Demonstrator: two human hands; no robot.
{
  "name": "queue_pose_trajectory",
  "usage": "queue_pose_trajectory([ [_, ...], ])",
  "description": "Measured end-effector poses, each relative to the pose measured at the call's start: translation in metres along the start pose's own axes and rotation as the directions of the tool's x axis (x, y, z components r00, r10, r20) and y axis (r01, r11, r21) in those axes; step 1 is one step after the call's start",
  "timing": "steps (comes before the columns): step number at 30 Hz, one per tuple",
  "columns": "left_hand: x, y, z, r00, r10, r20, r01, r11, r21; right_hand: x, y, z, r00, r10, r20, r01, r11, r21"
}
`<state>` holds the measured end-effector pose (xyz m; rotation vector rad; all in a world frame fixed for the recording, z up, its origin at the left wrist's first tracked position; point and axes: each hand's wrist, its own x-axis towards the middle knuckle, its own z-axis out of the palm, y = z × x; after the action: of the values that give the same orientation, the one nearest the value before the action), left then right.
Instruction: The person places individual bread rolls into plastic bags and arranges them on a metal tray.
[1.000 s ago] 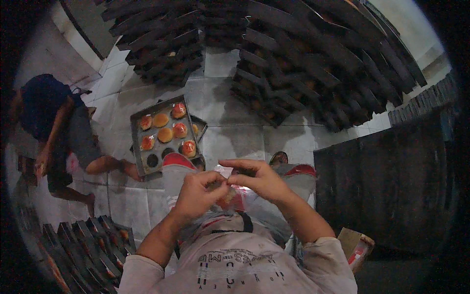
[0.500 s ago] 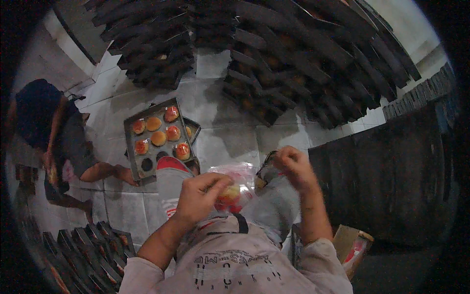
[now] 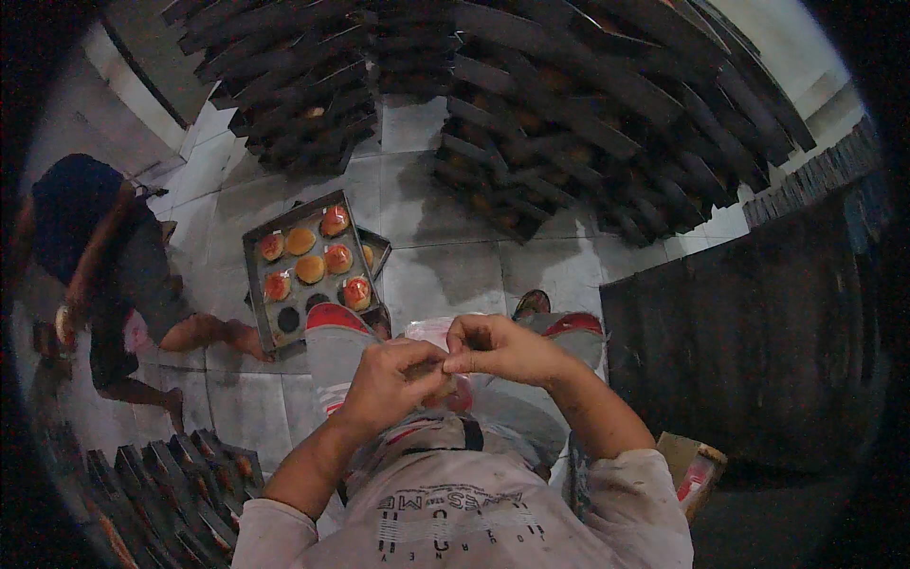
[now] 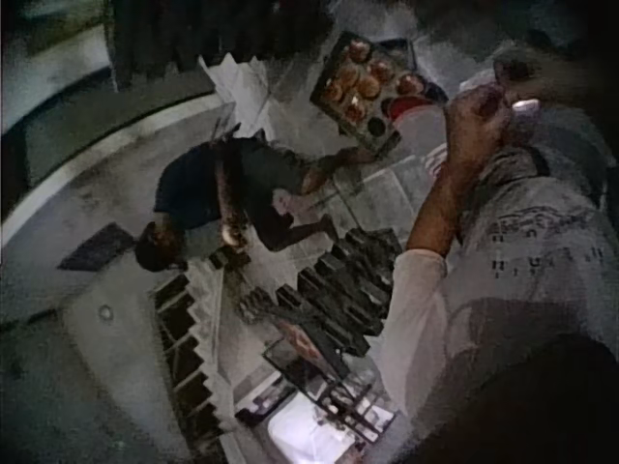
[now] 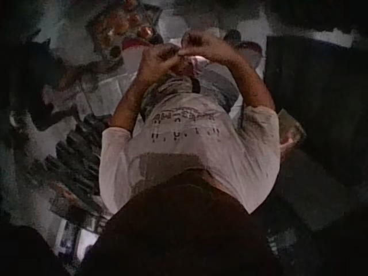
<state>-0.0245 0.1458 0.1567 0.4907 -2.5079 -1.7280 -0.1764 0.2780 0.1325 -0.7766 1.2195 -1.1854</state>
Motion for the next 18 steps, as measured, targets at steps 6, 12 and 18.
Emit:
queue_pose_trajectory([
  [6, -0.001, -0.003, -0.004, 0.994, 0.016, 0.112, -0.015, 1.0, -0.007, -0.012, 0.011, -0.001, 0.992, -0.123, -0.006, 0.123, 0.992, 0.024],
  [12, 0.001, -0.017, -0.008, 0.978, -0.201, -0.063, 0.15, 0.872, -0.465, -0.052, 0.046, -0.084, 0.784, -0.106, -0.611, -0.062, 0.967, -0.246],
  [18, 0.008, -0.035, 0.002, 0.919, -0.345, -0.191, 0.042, 0.567, -0.823, -0.024, 0.007, -0.009, 0.768, -0.257, -0.587, 0.179, 0.966, -0.188],
])
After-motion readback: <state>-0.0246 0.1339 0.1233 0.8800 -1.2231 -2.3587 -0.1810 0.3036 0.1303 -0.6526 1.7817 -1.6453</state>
